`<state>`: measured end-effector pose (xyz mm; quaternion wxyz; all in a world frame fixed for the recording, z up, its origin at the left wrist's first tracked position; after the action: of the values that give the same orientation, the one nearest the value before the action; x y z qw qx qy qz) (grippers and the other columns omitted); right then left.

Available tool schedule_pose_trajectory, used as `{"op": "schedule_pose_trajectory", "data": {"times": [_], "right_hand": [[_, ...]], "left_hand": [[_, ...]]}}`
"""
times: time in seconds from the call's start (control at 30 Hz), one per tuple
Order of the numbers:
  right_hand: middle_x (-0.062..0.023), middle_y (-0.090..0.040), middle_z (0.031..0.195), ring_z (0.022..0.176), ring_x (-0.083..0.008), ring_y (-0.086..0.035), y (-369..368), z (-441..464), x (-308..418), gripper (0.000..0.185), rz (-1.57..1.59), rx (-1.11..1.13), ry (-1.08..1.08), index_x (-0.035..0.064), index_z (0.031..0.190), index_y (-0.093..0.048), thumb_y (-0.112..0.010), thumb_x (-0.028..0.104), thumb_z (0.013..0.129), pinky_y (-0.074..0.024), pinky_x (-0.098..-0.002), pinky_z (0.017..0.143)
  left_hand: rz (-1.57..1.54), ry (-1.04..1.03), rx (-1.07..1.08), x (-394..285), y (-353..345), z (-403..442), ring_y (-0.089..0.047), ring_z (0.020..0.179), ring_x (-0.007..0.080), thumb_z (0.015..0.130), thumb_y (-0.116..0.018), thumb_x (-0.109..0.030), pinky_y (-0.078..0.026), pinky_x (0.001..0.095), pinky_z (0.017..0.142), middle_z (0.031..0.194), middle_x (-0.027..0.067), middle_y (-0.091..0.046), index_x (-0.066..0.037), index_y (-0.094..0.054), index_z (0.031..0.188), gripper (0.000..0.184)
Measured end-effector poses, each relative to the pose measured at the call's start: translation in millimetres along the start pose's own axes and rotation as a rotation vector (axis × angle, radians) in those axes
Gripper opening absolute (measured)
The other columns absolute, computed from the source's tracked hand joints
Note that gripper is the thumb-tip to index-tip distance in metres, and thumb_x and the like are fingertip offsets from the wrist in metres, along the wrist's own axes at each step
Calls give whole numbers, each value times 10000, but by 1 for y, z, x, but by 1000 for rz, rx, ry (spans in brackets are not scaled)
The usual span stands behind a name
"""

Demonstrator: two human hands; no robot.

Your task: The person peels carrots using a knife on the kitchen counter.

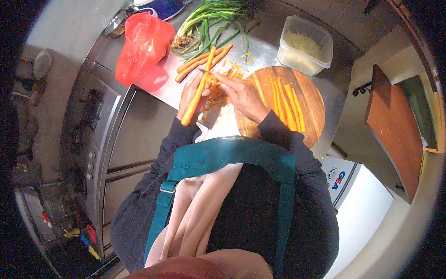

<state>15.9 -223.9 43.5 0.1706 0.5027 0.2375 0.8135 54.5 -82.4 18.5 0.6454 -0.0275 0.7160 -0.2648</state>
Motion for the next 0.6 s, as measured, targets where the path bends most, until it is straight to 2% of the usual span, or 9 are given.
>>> {"op": "schedule_pose_trajectory", "data": {"times": [0.07,0.13,0.2,0.23,0.3,0.37,0.4,0.47,0.6], "right_hand": [[-173,-541,776,752,-314,-558,7,4,-4,359,37,0,15,170,1234,-491,-461,139,877,-443,-387,701],[-186,-574,864,818,-318,-567,9,4,3,347,46,-15,101,164,1225,-500,-459,141,881,-443,-375,736],[-186,-577,865,822,-317,-569,2,-1,14,346,89,62,45,159,1224,-501,-460,141,881,-443,-375,738],[-186,-579,866,826,-316,-570,-1,-3,19,346,133,139,-10,154,1224,-502,-462,141,881,-443,-376,741],[-183,-578,844,816,-311,-572,-3,-3,16,345,76,191,-71,150,1222,-505,-467,149,880,-444,-376,735],[-171,-559,781,772,-297,-567,-1,1,11,344,104,20,106,156,1219,-510,-475,152,877,-443,-372,715],[-171,-559,781,772,-297,-567,2,2,10,344,105,19,105,156,1219,-510,-475,152,877,-443,-372,715],[-175,-586,859,803,-300,-573,5,6,4,339,65,117,-51,152,1210,-518,-478,150,874,-448,-359,731],[-178,-595,922,831,-304,-577,7,10,5,336,63,124,-97,145,1204,-522,-480,141,871,-451,-355,741]], "left_hand": [[-390,150,-133,4,-8,-4,-431,593,26,873,-425,-20,-368,132,457,749,11,-463,1,-464,1147,278],[-363,137,-145,2,-9,-5,-426,579,27,884,-426,-47,-365,136,450,749,8,-462,-6,-476,1113,238],[-338,129,-155,-1,-10,-5,-421,566,27,896,-427,-74,-361,141,443,748,6,-461,-13,-487,1079,202],[-143,30,-119,-10,-13,-5,-424,559,29,908,-419,-109,-359,141,439,749,4,-462,-19,-490,1062,192],[52,-70,-86,-17,-14,-5,-428,552,30,920,-410,-143,-356,142,435,749,3,-463,-25,-492,1045,191],[-68,119,-120,-6,-9,-6,-440,561,38,930,-381,-142,-363,143,442,751,13,-470,-18,-482,1061,207],[-66,121,-119,-2,-5,-6,-440,561,38,930,-381,-142,-363,143,442,751,13,-470,-18,-482,1061,207],[-365,71,-10,6,-3,-3,-466,600,42,932,-355,-119,-373,140,448,769,19,-476,-9,-468,1074,212],[-466,116,-39,11,-2,0,-472,622,61,936,-358,-117,-371,140,439,788,38,-476,-2,-453,1075,205]]}}
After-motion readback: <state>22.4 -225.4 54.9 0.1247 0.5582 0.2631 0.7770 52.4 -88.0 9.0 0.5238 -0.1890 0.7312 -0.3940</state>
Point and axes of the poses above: each hand's wrist, its own z-axis towards the middle knuckle, its own y-axis out of the back of the hand, x = y × z, the point moved 5 cm from there along z, towards the middle knuckle
